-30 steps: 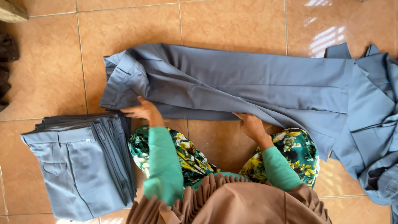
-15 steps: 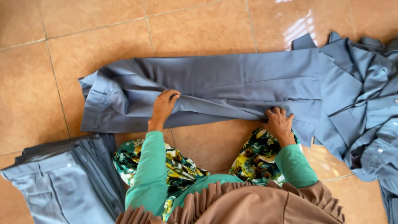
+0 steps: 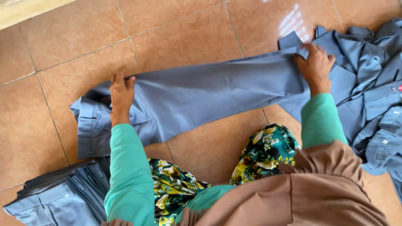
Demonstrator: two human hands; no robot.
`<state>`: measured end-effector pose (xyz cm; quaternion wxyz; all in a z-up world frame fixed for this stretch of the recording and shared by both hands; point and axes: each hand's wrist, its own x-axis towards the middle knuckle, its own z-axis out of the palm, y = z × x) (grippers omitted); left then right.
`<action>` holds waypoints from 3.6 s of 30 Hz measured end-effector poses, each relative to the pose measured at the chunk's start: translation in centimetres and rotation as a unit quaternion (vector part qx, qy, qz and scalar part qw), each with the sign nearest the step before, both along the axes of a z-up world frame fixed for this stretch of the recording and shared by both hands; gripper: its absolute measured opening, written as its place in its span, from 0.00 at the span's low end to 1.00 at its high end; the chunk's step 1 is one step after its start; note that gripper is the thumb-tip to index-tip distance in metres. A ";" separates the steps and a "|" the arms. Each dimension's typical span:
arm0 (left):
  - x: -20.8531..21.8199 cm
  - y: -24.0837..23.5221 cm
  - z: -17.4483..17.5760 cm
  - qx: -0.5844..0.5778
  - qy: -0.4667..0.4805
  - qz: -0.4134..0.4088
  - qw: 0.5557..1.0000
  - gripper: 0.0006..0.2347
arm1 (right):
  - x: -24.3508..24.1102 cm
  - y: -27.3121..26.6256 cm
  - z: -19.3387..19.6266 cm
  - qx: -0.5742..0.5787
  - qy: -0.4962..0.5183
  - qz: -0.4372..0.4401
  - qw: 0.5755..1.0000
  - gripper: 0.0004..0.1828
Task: The person sits on a tiled floor and folds multiple pairs of gray trousers by hand. They smooth each pair, fold the legs together, fold the garment in half, and then fold it into a compact rectangle before stacking it with the others.
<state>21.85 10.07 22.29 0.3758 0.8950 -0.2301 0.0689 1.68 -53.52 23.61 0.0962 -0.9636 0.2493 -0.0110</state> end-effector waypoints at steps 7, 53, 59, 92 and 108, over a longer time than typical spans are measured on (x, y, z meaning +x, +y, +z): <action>-5.2 -8.2 -8.0 0.117 0.039 0.015 0.992 0.20 | -0.5 -1.5 -6.6 0.035 -0.130 -0.143 0.981 0.21; -2.4 -15.4 -16.9 0.242 -0.016 0.087 0.966 0.13 | -10.8 0.1 -21.0 0.252 -0.088 -0.235 0.934 0.23; -15.8 -16.3 -15.3 0.149 -0.024 -0.059 0.987 0.06 | -10.8 -0.2 -22.9 0.218 -0.040 -0.276 0.935 0.24; -29.6 -26.2 -13.1 0.048 0.245 -0.302 0.920 0.18 | -7.8 14.5 10.9 0.565 -0.307 -0.206 0.738 0.17; -2.3 11.0 -14.6 0.042 0.121 0.433 0.892 0.35 | -4.3 37.5 -8.7 0.360 0.095 0.147 0.916 0.30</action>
